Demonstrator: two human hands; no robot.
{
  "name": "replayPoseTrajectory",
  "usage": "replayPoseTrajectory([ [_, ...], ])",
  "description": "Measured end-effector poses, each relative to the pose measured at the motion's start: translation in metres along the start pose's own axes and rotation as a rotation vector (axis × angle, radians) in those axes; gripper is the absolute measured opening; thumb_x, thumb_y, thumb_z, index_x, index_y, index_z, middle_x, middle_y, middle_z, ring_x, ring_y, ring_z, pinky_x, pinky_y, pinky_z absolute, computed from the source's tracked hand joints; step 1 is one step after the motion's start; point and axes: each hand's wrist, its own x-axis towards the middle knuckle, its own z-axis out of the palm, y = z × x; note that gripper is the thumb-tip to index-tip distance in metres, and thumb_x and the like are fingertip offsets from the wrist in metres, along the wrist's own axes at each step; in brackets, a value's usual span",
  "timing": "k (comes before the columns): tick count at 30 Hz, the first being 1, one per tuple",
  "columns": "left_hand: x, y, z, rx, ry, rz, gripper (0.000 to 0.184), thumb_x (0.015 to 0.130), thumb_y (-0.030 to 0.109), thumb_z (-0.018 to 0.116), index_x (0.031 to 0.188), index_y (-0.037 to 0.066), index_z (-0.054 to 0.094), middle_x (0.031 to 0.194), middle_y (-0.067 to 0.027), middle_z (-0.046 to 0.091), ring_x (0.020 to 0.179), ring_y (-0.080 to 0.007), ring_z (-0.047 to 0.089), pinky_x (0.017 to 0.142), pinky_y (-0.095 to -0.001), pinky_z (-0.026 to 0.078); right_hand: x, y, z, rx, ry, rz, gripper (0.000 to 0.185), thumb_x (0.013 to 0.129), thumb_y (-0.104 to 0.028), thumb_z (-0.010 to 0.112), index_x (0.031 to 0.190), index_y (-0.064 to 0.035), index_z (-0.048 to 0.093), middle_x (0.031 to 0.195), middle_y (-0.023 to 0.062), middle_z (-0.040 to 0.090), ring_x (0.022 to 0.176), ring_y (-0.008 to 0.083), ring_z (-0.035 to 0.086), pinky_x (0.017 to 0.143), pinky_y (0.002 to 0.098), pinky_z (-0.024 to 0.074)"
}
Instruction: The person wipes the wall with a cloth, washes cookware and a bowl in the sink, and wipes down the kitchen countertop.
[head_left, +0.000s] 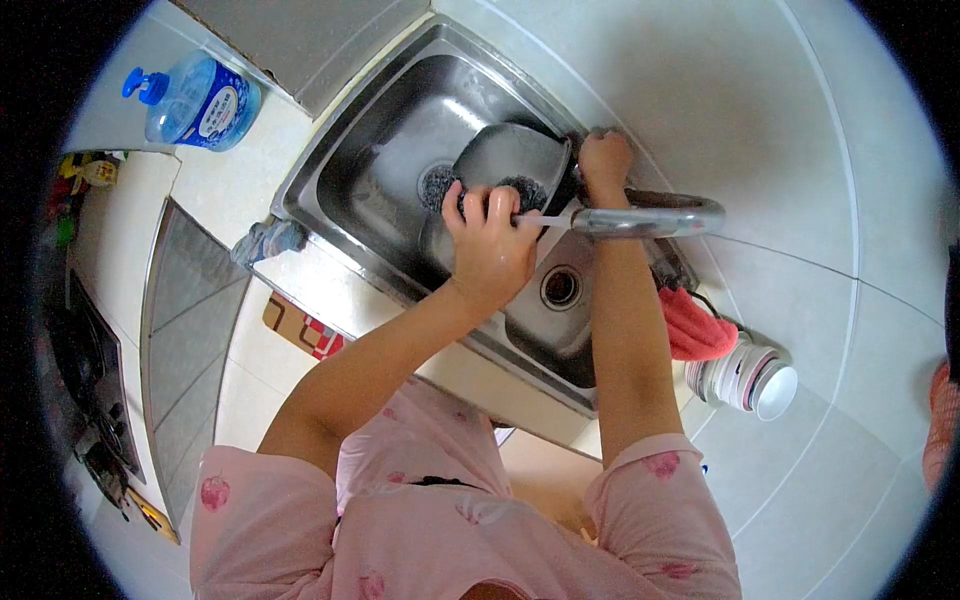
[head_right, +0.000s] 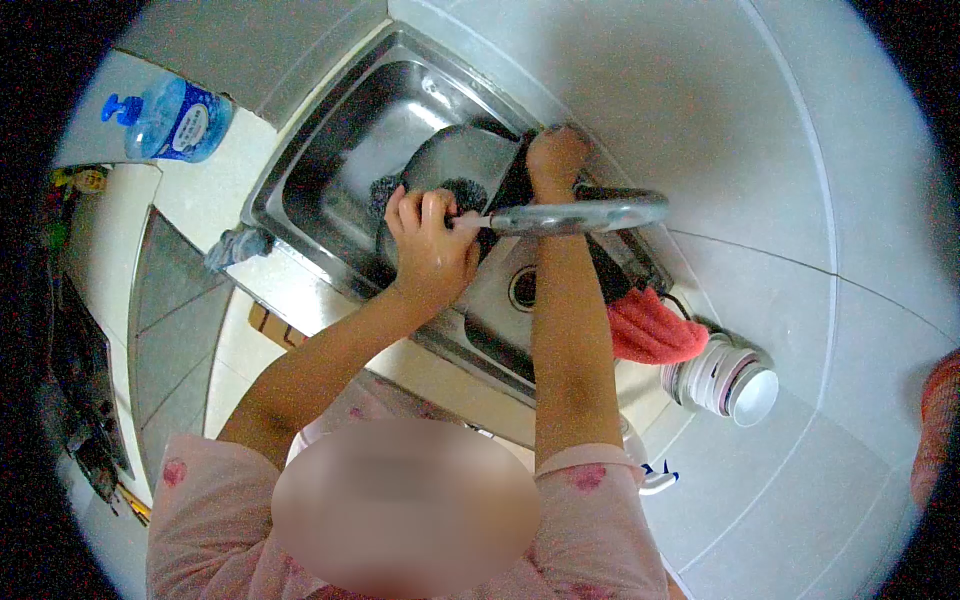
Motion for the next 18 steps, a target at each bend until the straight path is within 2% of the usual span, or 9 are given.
replayPoseTrajectory([
  [2,0.001,0.002,0.000,0.010,0.006,0.002,0.022,0.066,0.015,0.062,0.087,0.011,0.056,0.097,-0.0133,0.045,0.097,-0.0356,0.043,0.093,-0.0592,0.029,-0.036,-0.010,-0.013,0.172,0.147,-0.065,0.041,0.081,-0.018,0.061,0.114,0.0066,0.054,0.104,0.0249,0.062,0.100,0.0341,0.060,0.087,0.0436,0.0456],
  [4,0.004,0.003,-0.001,0.012,-0.012,-0.038,0.028,0.067,0.017,0.063,0.092,0.009,0.056,0.099,-0.0144,0.045,0.098,-0.0368,0.043,0.093,-0.0594,0.029,-0.091,0.008,-0.004,0.896,-0.159,0.251,0.055,0.082,-0.014,0.064,0.129,0.0018,0.041,0.118,0.0191,0.055,0.108,0.0270,0.055,0.091,0.0391,0.0438],
  [5,0.004,0.004,-0.001,0.016,-0.025,-0.062,0.031,0.067,0.018,0.063,0.095,0.009,0.056,0.101,-0.0150,0.045,0.099,-0.0373,0.043,0.093,-0.0595,0.028,-0.136,0.008,-0.012,1.279,-0.237,0.339,0.051,0.083,-0.009,0.061,0.131,-0.0026,0.043,0.121,0.0119,0.054,0.108,0.0224,0.053,0.093,0.0362,0.0430],
  [7,0.007,0.002,-0.001,-0.021,-0.038,-0.109,0.034,0.070,0.022,0.062,0.099,0.006,0.056,0.106,-0.0152,0.045,0.103,-0.0375,0.042,0.094,-0.0622,0.026,-0.189,-0.012,-0.038,1.487,-0.538,0.410,0.047,0.088,-0.017,0.060,0.128,-0.0002,0.042,0.118,0.0075,0.054,0.107,0.0182,0.052,0.089,0.0288,0.0428],
  [10,0.021,0.001,0.000,-0.046,-0.058,-0.167,0.035,0.073,0.024,0.061,0.102,0.005,0.057,0.109,-0.0162,0.044,0.106,-0.0376,0.040,0.095,-0.0634,0.025,-0.223,-0.058,-0.054,1.232,-0.596,0.266,0.045,0.087,-0.013,0.060,0.127,-0.0012,0.044,0.120,0.0082,0.053,0.111,0.0214,0.051,0.093,0.0308,0.0413],
  [12,0.031,0.000,-0.003,-0.054,-0.091,-0.176,0.031,0.077,0.020,0.059,0.103,0.003,0.058,0.112,-0.0173,0.043,0.108,-0.0376,0.039,0.095,-0.0631,0.026,-0.211,-0.078,-0.051,1.166,-0.535,0.138,0.045,0.085,-0.007,0.061,0.127,-0.0034,0.045,0.126,0.0084,0.052,0.112,0.0204,0.052,0.093,0.0315,0.0424],
  [15,0.017,-0.008,-0.032,-0.160,-0.279,-0.081,0.031,0.079,0.011,0.056,0.108,0.000,0.058,0.107,-0.0201,0.045,0.102,-0.0375,0.041,0.090,-0.0536,0.032,-0.206,-0.072,-0.028,1.153,-0.437,0.168,0.041,0.085,-0.006,0.060,0.123,-0.0005,0.047,0.121,0.0102,0.056,0.108,0.0213,0.054,0.090,0.0311,0.0432],
  [16,0.005,-0.011,-0.041,-0.179,-0.363,-0.034,0.031,0.080,0.009,0.054,0.109,-0.001,0.057,0.113,-0.0196,0.046,0.107,-0.0396,0.042,0.090,-0.0531,0.035,-0.207,-0.065,-0.020,1.170,-0.428,0.201,0.039,0.084,-0.005,0.060,0.122,0.0002,0.049,0.119,0.0109,0.058,0.106,0.0217,0.055,0.089,0.0312,0.0436],
  [18,0.000,-0.013,-0.033,-0.088,-0.347,0.169,0.031,0.080,0.010,0.053,0.109,-0.001,0.057,0.118,-0.0195,0.046,0.112,-0.0409,0.041,0.094,-0.0568,0.033,-0.220,-0.041,-0.005,1.261,-0.478,0.346,0.037,0.082,-0.002,0.060,0.118,0.0011,0.052,0.112,0.0126,0.061,0.100,0.0227,0.058,0.086,0.0321,0.0449],
])
